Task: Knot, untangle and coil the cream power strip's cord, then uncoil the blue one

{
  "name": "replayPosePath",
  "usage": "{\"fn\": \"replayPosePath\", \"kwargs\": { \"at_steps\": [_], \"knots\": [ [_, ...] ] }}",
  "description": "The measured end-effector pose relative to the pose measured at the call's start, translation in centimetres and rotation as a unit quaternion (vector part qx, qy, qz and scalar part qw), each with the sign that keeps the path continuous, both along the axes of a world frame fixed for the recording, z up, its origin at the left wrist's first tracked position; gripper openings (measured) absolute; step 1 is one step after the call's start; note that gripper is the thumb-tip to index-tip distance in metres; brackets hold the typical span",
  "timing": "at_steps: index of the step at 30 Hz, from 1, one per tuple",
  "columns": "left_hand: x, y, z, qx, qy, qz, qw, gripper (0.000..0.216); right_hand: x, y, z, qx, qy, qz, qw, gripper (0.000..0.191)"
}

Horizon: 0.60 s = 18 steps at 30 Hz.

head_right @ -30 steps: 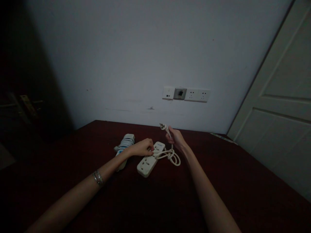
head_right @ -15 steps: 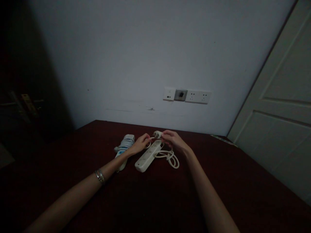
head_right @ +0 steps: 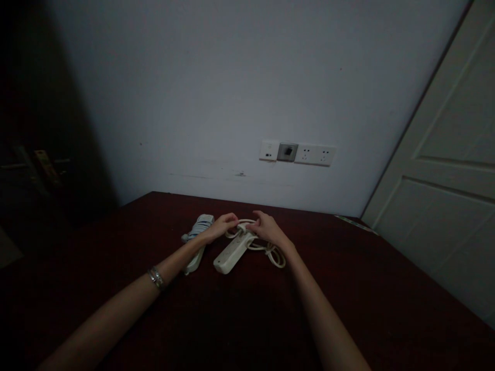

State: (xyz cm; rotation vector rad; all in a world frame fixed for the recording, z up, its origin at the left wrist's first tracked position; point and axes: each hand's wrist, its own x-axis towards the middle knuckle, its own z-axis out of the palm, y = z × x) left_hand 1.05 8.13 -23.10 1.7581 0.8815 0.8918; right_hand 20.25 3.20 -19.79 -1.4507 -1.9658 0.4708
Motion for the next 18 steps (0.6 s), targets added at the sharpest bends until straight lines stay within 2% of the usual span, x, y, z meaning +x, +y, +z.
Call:
{"fn": "replayPosePath", "kwargs": {
  "at_steps": [3, 9, 13, 18],
  "knots": [
    [0.0, 0.2, -0.2, -0.011, -0.007, -0.006, 1.000, 0.019, -0.5, 0.0, -0.2, 0.045, -0.110, -0.050, 0.992, 0.023],
    [-0.1, 0.1, 0.5, -0.030, -0.012, -0.022, 0.999, 0.022, -1.4, -0.9, -0.3, 0.061, -0.176, -0.139, 0.973, 0.027],
    [-0.6, -0.4, 1.0, -0.090, -0.025, -0.022, 0.995, 0.023, -1.8, -1.4, 0.0, 0.046, -0.242, -0.172, 0.954, 0.032],
    [-0.7, -0.4, 0.9, -0.175, -0.042, -0.006, 0.984, 0.021, -2.0, -1.2, -0.6, 0.027, -0.197, -0.183, 0.963, 0.035]
  ]
}}
